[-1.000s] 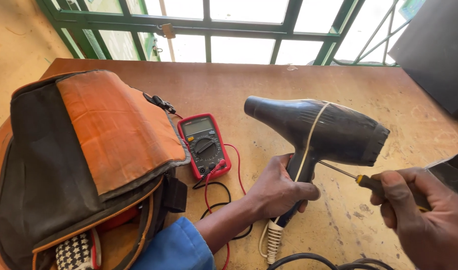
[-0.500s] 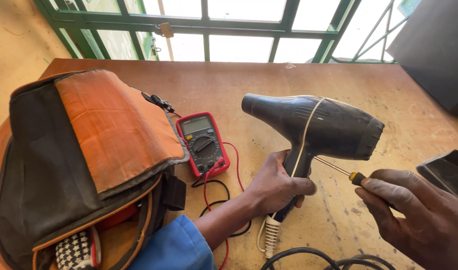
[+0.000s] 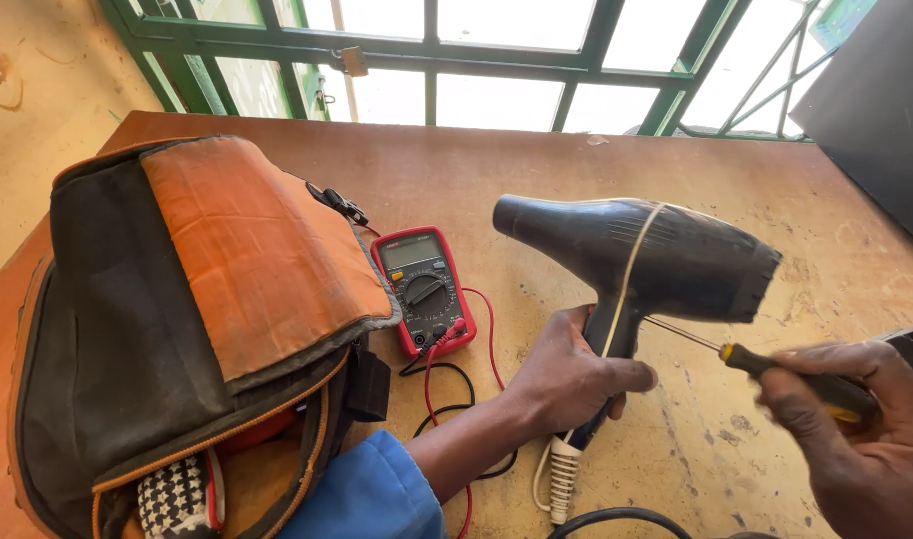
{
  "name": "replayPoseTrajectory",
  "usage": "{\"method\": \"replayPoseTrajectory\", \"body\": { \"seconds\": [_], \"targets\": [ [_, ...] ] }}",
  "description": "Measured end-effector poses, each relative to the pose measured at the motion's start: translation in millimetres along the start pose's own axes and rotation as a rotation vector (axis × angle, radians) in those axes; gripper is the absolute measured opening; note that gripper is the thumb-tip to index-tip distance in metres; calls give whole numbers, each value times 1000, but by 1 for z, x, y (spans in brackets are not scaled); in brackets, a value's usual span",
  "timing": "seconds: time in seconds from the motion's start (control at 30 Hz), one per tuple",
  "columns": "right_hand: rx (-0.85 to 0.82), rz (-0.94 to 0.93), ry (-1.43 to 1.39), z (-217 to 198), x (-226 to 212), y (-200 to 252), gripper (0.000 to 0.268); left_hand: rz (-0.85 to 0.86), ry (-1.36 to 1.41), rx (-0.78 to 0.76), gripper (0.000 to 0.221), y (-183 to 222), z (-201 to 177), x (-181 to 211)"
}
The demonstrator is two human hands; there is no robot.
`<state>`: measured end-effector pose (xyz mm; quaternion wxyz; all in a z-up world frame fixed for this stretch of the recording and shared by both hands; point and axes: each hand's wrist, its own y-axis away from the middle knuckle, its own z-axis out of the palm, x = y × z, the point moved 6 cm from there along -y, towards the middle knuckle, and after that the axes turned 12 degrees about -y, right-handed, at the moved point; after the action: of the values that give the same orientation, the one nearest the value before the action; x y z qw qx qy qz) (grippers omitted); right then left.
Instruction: Using a screwdriver to remove screws and open the plastic housing of a hair dryer to access internal components.
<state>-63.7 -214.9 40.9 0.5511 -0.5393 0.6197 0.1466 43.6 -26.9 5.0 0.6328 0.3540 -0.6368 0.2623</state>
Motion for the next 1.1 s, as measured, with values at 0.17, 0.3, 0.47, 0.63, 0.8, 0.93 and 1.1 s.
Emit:
{"method": "replayPoseTrajectory", "body": {
  "seconds": [0.17, 0.3, 0.47, 0.63, 0.8, 0.93, 1.1],
  "targets": [
    [-73, 5, 160, 8, -15, -21, 14, -25, 13, 28, 24, -4, -3, 3],
    [13, 225, 120, 24, -27, -34, 25, -67, -34, 66, 22, -5, -13, 5],
    [4, 220, -5, 33, -7, -44, 17, -109, -90, 119, 27, -4, -25, 12],
    [20, 355, -80, 38, -7, -50, 17, -62, -38, 135, 26, -8, -27, 11],
    [-14, 399, -257, 41, 19, -47, 30, -95, -62, 125, 30, -6, -22, 5],
    [2, 206, -219, 28, 31, -36, 14, 31, -106, 93, 42, -7, -16, 6],
    [-4, 320, -308, 32, 17, -33, 19, 54, 41, 97, 49, -17, -10, -8]
  ]
}}
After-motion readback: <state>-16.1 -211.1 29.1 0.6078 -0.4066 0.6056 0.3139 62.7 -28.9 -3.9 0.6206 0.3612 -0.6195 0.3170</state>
